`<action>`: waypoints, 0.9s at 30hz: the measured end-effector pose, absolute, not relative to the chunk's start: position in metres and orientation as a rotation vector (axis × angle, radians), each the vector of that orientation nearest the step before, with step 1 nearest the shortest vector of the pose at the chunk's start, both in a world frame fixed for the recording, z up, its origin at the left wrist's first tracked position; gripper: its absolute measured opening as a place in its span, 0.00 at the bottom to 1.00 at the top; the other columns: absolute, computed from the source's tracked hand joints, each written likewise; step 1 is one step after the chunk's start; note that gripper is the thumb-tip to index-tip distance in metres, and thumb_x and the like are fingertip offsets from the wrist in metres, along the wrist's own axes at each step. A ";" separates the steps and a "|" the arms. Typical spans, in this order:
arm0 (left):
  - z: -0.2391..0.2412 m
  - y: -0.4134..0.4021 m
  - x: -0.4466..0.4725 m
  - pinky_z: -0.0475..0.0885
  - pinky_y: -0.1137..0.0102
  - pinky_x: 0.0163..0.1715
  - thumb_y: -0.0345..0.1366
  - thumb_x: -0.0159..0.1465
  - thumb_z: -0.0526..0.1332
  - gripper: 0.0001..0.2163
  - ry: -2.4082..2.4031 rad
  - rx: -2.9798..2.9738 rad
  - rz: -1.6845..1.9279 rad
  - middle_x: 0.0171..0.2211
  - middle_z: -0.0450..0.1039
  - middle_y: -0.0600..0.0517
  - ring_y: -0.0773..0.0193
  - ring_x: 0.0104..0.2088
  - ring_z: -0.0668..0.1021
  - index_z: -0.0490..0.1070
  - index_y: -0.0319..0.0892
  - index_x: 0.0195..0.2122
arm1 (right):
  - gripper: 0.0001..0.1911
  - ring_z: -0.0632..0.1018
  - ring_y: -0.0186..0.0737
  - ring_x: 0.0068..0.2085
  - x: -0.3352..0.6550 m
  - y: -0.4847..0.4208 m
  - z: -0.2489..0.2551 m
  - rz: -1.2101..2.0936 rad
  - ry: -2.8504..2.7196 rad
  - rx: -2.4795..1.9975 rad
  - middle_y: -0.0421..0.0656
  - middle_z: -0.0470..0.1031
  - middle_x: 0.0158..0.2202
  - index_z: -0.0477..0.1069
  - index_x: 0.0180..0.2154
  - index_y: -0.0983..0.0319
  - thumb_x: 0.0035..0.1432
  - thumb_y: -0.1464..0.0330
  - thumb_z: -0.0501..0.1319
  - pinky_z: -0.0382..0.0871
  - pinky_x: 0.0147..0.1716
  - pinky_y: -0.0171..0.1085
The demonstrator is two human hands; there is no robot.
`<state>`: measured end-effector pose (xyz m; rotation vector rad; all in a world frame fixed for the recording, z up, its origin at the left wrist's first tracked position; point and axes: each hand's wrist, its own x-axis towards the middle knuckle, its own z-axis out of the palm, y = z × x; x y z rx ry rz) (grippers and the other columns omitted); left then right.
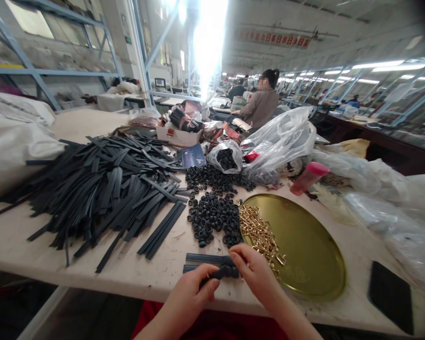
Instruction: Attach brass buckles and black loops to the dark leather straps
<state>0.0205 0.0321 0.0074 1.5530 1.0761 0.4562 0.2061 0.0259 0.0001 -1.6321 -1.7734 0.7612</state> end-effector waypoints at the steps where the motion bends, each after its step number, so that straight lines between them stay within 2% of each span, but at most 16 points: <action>1: 0.007 0.035 0.021 0.62 0.75 0.26 0.39 0.59 0.52 0.10 1.099 1.564 0.457 0.20 0.67 0.57 0.68 0.24 0.70 0.68 0.41 0.37 | 0.08 0.72 0.39 0.34 0.212 0.038 -0.003 0.636 -1.845 -1.742 0.42 0.71 0.31 0.69 0.33 0.60 0.58 0.68 0.52 0.62 0.33 0.35; 4: 0.002 0.044 0.023 0.61 0.75 0.25 0.40 0.60 0.50 0.11 1.153 1.507 0.462 0.19 0.65 0.58 0.68 0.22 0.69 0.68 0.40 0.36 | 0.07 0.72 0.41 0.33 0.220 0.066 -0.015 0.494 -1.971 -1.904 0.43 0.71 0.32 0.70 0.32 0.60 0.52 0.75 0.56 0.61 0.33 0.36; 9: -0.010 0.050 0.024 0.60 0.75 0.24 0.40 0.60 0.51 0.11 1.162 1.444 0.431 0.16 0.63 0.59 0.68 0.21 0.68 0.67 0.39 0.34 | 0.10 0.70 0.40 0.31 0.216 0.078 -0.025 0.560 -1.954 -1.900 0.43 0.69 0.28 0.68 0.26 0.61 0.47 0.81 0.56 0.59 0.31 0.37; 13: -0.004 0.056 0.030 0.60 0.75 0.24 0.40 0.60 0.50 0.11 1.201 1.477 0.482 0.17 0.63 0.58 0.68 0.21 0.68 0.67 0.40 0.33 | 0.04 0.69 0.37 0.28 0.221 0.075 -0.016 0.692 -1.880 -1.850 0.39 0.67 0.25 0.65 0.25 0.61 0.50 0.72 0.58 0.61 0.27 0.35; 16: 0.010 0.058 0.038 0.61 0.75 0.26 0.40 0.61 0.50 0.11 1.221 1.575 0.582 0.23 0.68 0.55 0.66 0.25 0.71 0.68 0.42 0.34 | 0.08 0.68 0.34 0.25 0.220 0.066 -0.002 1.114 -1.575 -1.650 0.37 0.66 0.22 0.64 0.26 0.62 0.52 0.64 0.58 0.62 0.24 0.33; 19: 0.020 0.053 0.046 0.61 0.75 0.28 0.39 0.61 0.50 0.11 1.224 1.675 0.622 0.27 0.71 0.54 0.65 0.29 0.72 0.70 0.43 0.34 | 0.12 0.69 0.32 0.24 0.210 0.050 0.011 1.486 -1.089 -1.331 0.36 0.68 0.21 0.64 0.26 0.62 0.51 0.60 0.60 0.63 0.27 0.33; 22: 0.024 0.042 0.049 0.60 0.76 0.25 0.38 0.61 0.50 0.11 1.241 1.713 0.600 0.24 0.70 0.54 0.66 0.26 0.70 0.71 0.43 0.32 | 0.15 0.68 0.31 0.22 0.198 0.033 0.013 1.441 -0.919 -1.260 0.35 0.67 0.19 0.64 0.24 0.63 0.47 0.59 0.63 0.62 0.25 0.32; 27: 0.027 0.027 0.047 0.58 0.77 0.21 0.38 0.59 0.50 0.11 1.215 1.630 0.561 0.17 0.61 0.58 0.69 0.19 0.66 0.68 0.41 0.27 | 0.14 0.68 0.33 0.23 0.187 0.008 0.001 1.134 -1.068 -1.308 0.37 0.67 0.20 0.68 0.25 0.63 0.49 0.58 0.61 0.62 0.25 0.33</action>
